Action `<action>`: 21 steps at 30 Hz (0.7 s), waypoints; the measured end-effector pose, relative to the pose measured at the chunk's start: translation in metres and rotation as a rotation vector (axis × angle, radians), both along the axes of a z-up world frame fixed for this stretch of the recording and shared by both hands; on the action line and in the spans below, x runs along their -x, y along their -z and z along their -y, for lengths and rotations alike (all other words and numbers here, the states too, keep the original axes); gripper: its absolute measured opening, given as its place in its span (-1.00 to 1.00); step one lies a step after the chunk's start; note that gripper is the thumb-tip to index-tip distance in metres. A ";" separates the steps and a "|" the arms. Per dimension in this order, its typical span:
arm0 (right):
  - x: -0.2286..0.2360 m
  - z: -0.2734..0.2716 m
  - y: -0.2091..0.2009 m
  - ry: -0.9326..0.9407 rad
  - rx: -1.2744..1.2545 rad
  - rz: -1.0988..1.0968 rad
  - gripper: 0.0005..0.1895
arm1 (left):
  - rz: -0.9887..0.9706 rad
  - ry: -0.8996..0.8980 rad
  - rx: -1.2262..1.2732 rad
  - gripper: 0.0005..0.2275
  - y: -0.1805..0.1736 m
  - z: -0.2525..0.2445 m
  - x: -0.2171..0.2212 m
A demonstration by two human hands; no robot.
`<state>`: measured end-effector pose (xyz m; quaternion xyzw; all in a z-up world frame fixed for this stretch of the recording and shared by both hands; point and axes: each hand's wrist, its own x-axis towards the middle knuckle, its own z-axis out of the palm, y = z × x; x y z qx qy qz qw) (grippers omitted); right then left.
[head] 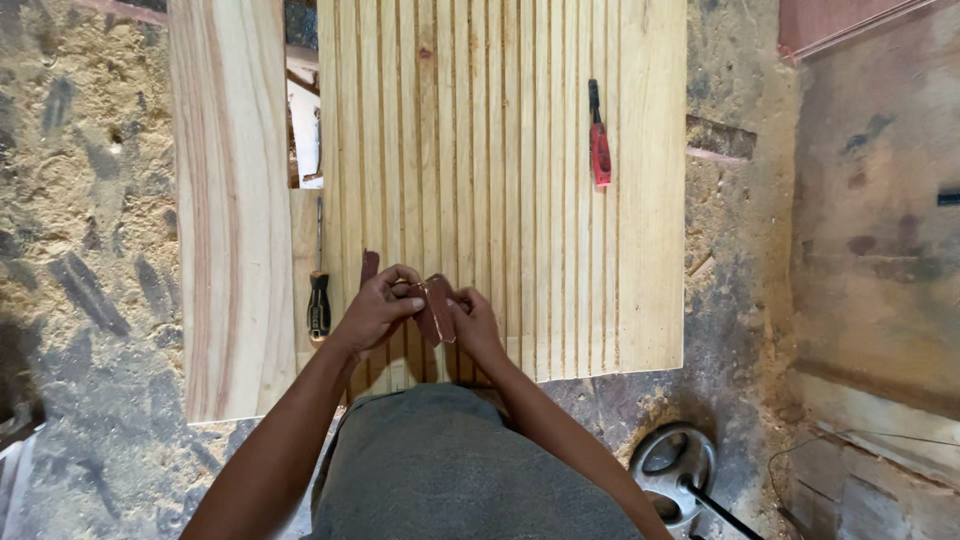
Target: The person smooths a grooved wooden panel using a chisel and sandpaper. They first scrape along the grooves with a chisel, then rub the surface with sandpaper to finish the panel.
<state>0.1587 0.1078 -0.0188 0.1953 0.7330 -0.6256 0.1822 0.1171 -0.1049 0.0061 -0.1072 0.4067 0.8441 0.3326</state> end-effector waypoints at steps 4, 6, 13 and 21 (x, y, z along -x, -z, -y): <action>0.001 0.008 -0.015 -0.136 -0.115 -0.063 -0.77 | -0.044 -0.023 -0.030 -0.74 0.001 -0.002 0.000; 0.002 0.010 -0.023 -0.197 -0.247 -0.276 -0.73 | -0.087 -0.024 0.036 -0.74 -0.001 0.001 0.000; 0.002 0.002 -0.034 -0.056 0.581 0.390 -0.59 | -0.206 0.070 0.297 -0.78 -0.025 0.004 0.004; 0.022 -0.004 -0.020 0.063 -0.314 0.034 -0.59 | -0.572 0.388 1.122 -0.71 -0.054 -0.023 0.001</action>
